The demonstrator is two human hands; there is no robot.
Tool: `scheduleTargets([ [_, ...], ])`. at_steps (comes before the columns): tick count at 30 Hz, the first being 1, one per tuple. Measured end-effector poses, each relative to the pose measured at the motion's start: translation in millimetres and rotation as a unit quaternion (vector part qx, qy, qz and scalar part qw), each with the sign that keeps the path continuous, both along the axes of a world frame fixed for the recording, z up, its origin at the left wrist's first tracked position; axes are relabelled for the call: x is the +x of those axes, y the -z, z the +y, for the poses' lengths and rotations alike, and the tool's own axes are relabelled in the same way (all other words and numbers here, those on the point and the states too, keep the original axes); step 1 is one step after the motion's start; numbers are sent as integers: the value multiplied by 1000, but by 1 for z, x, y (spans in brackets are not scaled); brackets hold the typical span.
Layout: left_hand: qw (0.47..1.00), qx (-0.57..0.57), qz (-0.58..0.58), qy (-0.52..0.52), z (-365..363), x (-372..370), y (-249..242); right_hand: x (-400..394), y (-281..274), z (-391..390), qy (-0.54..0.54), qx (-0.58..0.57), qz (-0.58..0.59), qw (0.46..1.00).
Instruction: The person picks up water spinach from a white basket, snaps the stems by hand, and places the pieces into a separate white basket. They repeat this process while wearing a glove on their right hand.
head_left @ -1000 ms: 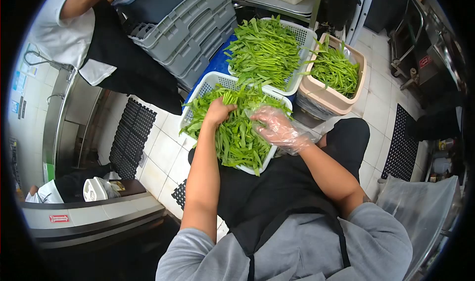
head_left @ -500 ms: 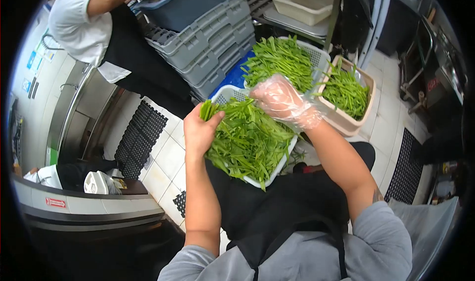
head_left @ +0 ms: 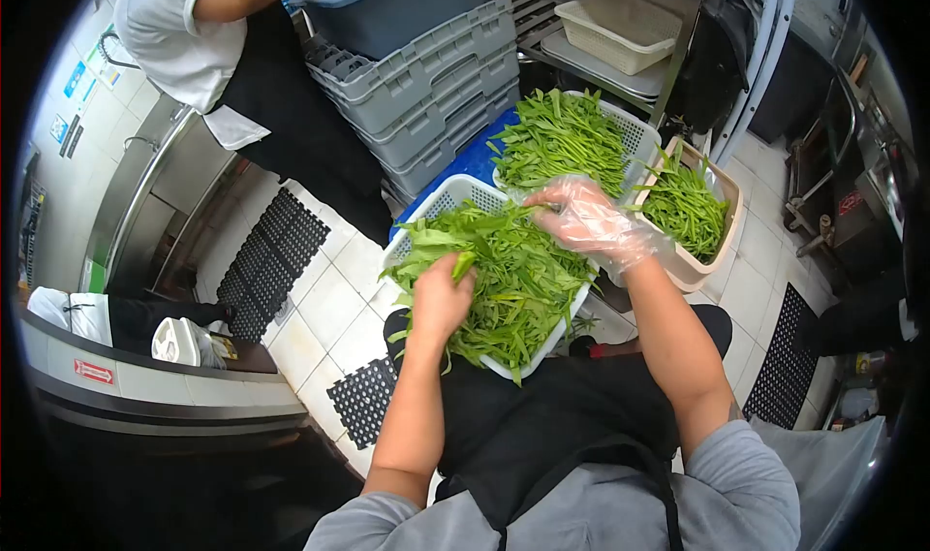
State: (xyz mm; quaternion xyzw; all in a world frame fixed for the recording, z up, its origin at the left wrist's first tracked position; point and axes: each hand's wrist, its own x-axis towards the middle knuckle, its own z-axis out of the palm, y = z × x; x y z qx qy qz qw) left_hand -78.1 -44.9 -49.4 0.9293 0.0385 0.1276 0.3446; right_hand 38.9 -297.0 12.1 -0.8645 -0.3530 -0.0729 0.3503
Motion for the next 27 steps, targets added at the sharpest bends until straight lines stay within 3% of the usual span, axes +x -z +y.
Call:
scheduleTargets([
  [1,999,-20,20,-24,5,-4,-3,-3,5,-1,-11,7,2,1000],
  [2,998,-34,-35,-24,11,-7,-8,-6,8,-4,-19,-11,22,1000],
  [6,983,-143,-92,-74,9,-18,-63,-12,40,-2,-59,91,87,990],
  [8,975,-159,-149,-44,3,-18,-80,-16,46,4,-72,73,-53,993],
  [11,993,-54,-94,43,-5,-3,-77,-23,55,14,-56,68,-167,982],
  [14,984,36,122,126,-6,20,-54,-27,62,19,-37,56,-214,975],
  [17,981,3,107,160,-3,28,-27,-26,73,15,-59,51,-195,978],
  [20,985,72,34,152,-4,27,-13,-31,57,12,-71,-1,-150,986],
  [25,983,70,95,141,-12,24,-25,-40,39,26,-43,-105,-95,989],
  [27,985,71,95,127,-15,23,-27,-37,38,29,-53,-148,-125,980],
])
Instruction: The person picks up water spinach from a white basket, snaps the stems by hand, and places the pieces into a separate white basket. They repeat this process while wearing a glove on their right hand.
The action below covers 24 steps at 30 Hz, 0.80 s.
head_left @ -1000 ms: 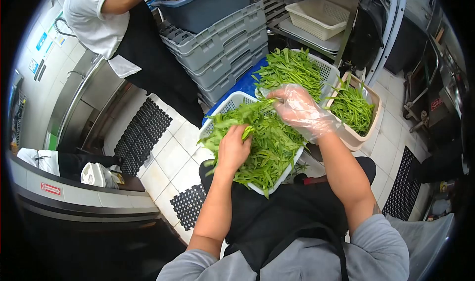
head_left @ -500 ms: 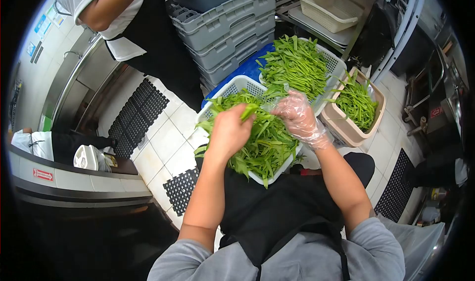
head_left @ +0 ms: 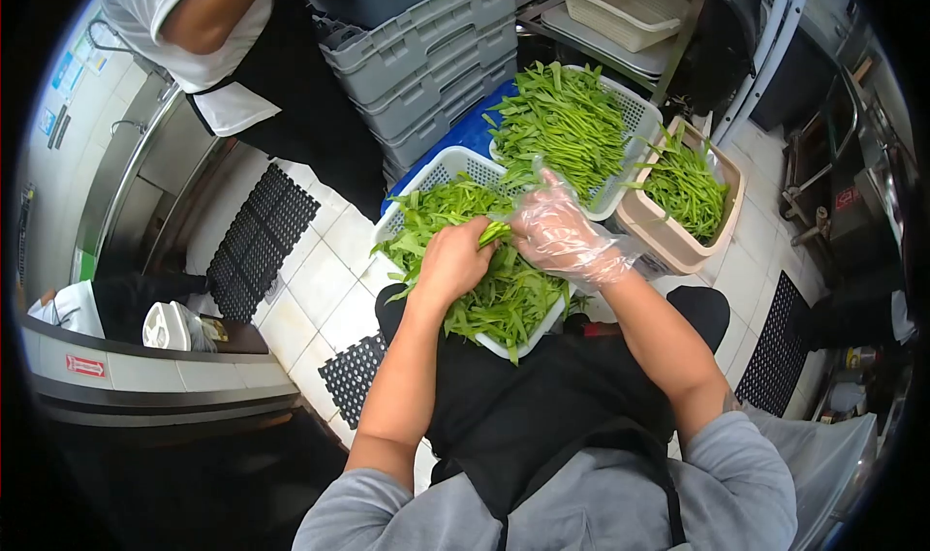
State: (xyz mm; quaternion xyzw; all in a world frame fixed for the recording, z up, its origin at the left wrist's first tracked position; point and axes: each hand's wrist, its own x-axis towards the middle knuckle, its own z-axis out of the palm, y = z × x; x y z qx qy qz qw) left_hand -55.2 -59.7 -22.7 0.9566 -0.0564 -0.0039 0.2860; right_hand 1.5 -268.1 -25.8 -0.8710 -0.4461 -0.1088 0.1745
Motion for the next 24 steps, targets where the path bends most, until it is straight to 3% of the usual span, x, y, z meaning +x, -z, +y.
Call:
scheduleTargets([
  [3,1000,28,1,-9,-5,-4,-1,0,14,4,1,7,-8,1000],
  [6,997,71,29,-10,-6,-9,-1,-10,24,6,-15,28,-106,994],
  [7,995,83,45,-21,-7,-10,0,-10,35,8,-8,-14,-131,991],
  [10,994,60,45,-74,-5,-18,-2,8,66,0,120,-83,-77,986],
  [11,994,43,35,-96,1,-19,-4,12,64,-9,111,-40,-54,992],
  [13,992,-7,-41,-119,20,-23,0,28,57,-17,106,79,138,982],
  [14,989,-36,-77,-119,28,-25,-1,30,55,-20,103,138,233,957],
  [15,973,-182,-80,-117,34,-26,-2,23,33,-24,165,192,399,881],
  [16,936,-324,-82,-112,38,-26,-4,25,36,-26,147,268,454,837],
  [17,916,-380,-76,-105,45,-28,-8,27,43,-31,128,342,504,783],
  [18,896,-425,-96,-87,51,-25,-5,25,35,-31,108,413,547,720],
  [19,862,-487,-120,-75,53,-22,-2,19,21,-36,138,461,633,606],
  [22,746,-650,-122,-79,56,-19,0,12,9,-34,101,620,621,468],
  [23,729,-666,-129,-87,58,-18,2,6,1,-45,90,617,642,446],
  [24,711,-684,-134,-92,62,-17,5,6,0,-54,117,634,611,460],
])
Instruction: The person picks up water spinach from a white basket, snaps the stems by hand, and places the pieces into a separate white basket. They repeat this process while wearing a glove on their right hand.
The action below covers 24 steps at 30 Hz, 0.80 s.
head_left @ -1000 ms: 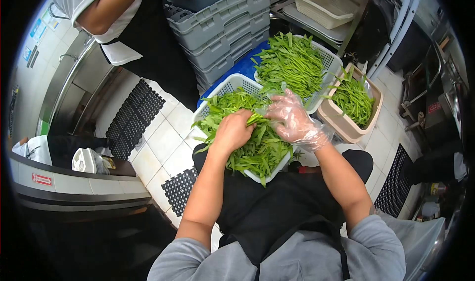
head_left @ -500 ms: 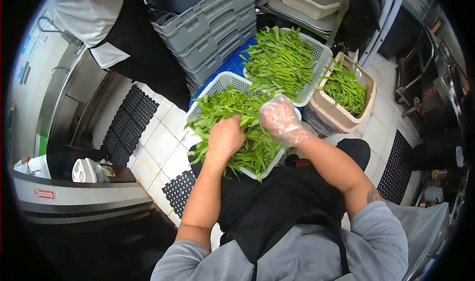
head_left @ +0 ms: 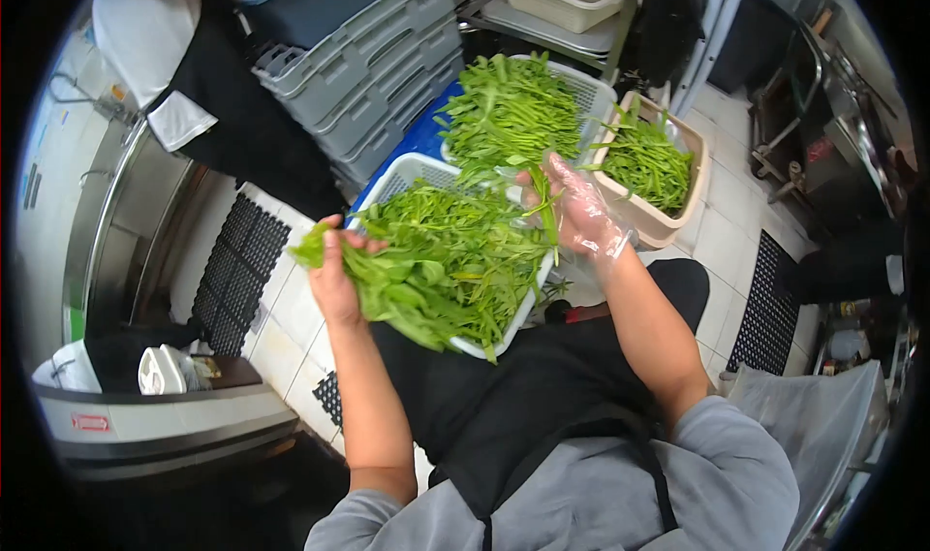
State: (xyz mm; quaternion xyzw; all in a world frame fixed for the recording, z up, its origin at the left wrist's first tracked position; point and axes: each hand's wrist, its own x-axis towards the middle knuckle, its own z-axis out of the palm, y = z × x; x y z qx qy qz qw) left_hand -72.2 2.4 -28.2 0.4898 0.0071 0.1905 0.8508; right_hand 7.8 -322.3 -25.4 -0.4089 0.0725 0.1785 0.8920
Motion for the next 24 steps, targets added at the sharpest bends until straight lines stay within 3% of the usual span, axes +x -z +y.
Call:
scheduleTargets([
  [2,998,-53,4,14,16,-2,12,-1,0,-25,84,-47,-14,995],
  [4,991,-122,-18,59,29,-9,22,13,17,-84,145,-184,-47,971],
  [5,990,-126,-10,60,32,-11,25,17,6,-108,214,-449,-113,860],
  [6,990,-129,-1,59,35,-14,27,28,15,-139,278,-556,-225,751],
  [8,990,-129,21,51,36,-18,29,47,1,-179,283,-496,-108,814],
  [12,991,-112,64,36,21,-21,23,100,28,-236,244,-730,-74,634],
  [15,993,-92,46,63,27,-20,26,110,44,-244,57,-872,-104,476],
  [18,998,-50,40,14,27,-24,25,82,31,-186,182,-833,-203,481],
  [19,998,-44,46,8,26,-24,24,63,14,-149,196,-828,-253,460],
  [21,997,-57,42,14,24,-24,25,60,52,-106,164,-699,-409,563],
  [22,997,-62,37,17,22,-22,23,27,6,-53,24,-698,-283,657],
  [23,996,-50,66,-14,21,-22,20,22,33,-32,-5,-647,-334,686],
  [24,998,-18,58,-8,21,-22,21,22,57,-12,-23,-599,-463,653],
])
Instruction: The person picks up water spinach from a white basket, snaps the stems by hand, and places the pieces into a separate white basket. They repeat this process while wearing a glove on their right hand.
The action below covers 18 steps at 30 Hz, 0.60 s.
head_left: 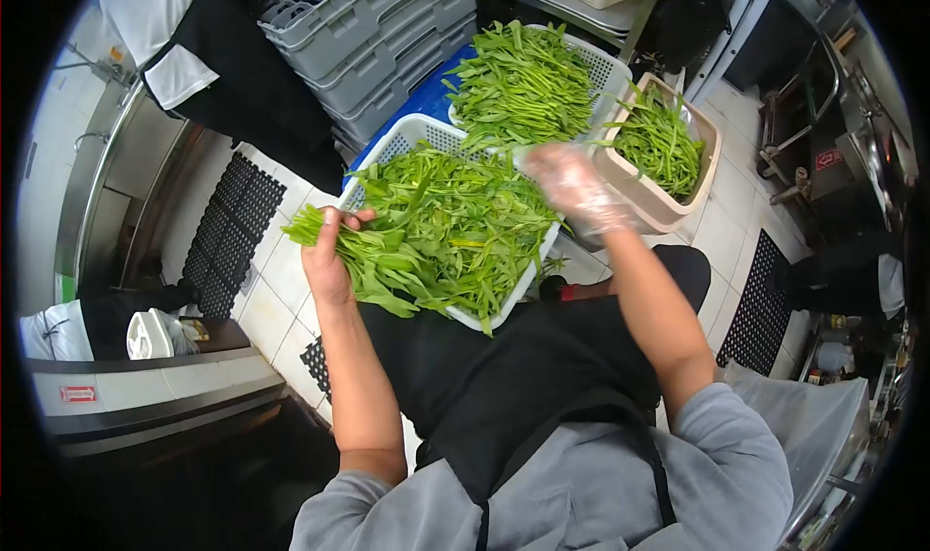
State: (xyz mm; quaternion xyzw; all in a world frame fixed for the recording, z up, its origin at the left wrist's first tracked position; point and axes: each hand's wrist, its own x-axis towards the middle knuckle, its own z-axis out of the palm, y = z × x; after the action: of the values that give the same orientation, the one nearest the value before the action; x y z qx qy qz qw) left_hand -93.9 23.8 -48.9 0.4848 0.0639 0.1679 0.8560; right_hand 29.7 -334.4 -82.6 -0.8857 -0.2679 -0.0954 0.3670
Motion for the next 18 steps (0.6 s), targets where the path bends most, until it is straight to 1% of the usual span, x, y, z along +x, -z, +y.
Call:
scheduleTargets([
  [1,999,32,-7,9,2,1,2,2,11,25,-47,-66,-3,997],
  [2,998,65,-15,18,2,2,2,-1,18,52,-81,-2,1,997],
  [3,999,50,10,-10,-7,2,-5,-5,18,75,-70,-37,21,997],
  [4,998,67,17,-7,-5,1,-4,-6,26,95,-52,-35,-5,998],
  [6,995,98,32,-4,-2,-2,0,-1,34,120,-39,-179,23,983],
  [7,994,96,41,-14,-4,-4,2,2,35,123,-48,-205,43,977],
  [9,991,88,95,-14,-6,-8,1,7,32,128,-64,-256,82,961],
  [10,989,83,122,-15,-9,-9,0,7,27,126,-44,-170,108,979],
  [11,979,98,175,-27,-11,-3,6,7,22,123,-31,-85,132,987],
  [12,971,136,195,-18,-11,3,9,4,13,117,-14,1,159,987],
  [14,966,160,205,-2,-21,26,15,-3,0,108,-6,84,214,973],
  [16,969,171,179,18,-35,48,20,-8,-7,103,1,162,246,956],
  [17,970,177,164,29,-43,58,20,-7,-4,102,-2,178,283,943],
  [18,974,174,141,44,-50,66,19,-6,6,101,-15,190,270,944],
])
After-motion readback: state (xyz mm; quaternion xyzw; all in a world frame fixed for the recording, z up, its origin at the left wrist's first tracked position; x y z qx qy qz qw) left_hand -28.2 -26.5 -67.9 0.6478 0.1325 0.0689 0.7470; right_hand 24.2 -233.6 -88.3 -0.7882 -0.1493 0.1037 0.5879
